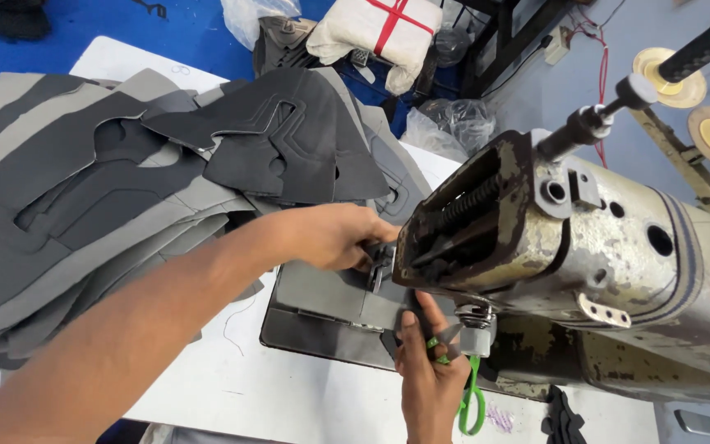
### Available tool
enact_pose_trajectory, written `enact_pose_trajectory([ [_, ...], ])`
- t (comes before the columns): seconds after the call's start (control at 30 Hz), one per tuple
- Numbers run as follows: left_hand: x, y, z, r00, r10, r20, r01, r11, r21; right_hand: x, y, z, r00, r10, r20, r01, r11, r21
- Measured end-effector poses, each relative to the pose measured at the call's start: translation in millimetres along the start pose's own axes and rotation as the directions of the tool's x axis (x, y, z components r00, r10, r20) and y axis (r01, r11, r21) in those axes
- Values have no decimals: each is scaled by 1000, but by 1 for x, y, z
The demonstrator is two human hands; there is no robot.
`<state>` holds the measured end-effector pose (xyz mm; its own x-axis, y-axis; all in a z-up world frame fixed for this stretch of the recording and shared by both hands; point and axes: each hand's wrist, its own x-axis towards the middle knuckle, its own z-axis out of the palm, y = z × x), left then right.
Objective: The person uses a sewing machine to stitch together gray and black material pieces. They guide the material under the needle with both hands and use green scissors to trim excess thread after each piece is completed.
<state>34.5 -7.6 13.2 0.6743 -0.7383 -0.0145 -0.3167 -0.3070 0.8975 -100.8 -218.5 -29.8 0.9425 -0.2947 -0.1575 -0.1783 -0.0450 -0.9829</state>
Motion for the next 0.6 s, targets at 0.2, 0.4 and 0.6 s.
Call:
enact_pose_trajectory([
  [0.2, 1, 11, -9, 999, -34, -15, 36, 994, 99, 4, -9, 5, 999, 3, -52, -6, 999, -54],
  [0.4, -24, 20, 11, 934, 90, -347, 11, 960, 278, 11, -16, -10, 991, 18, -133, -24, 999, -45],
  [0.6, -42, 25, 43, 797, 193, -572, 113, 883, 455, -3, 95, -54, 996, 77, 44, -62, 961, -270],
])
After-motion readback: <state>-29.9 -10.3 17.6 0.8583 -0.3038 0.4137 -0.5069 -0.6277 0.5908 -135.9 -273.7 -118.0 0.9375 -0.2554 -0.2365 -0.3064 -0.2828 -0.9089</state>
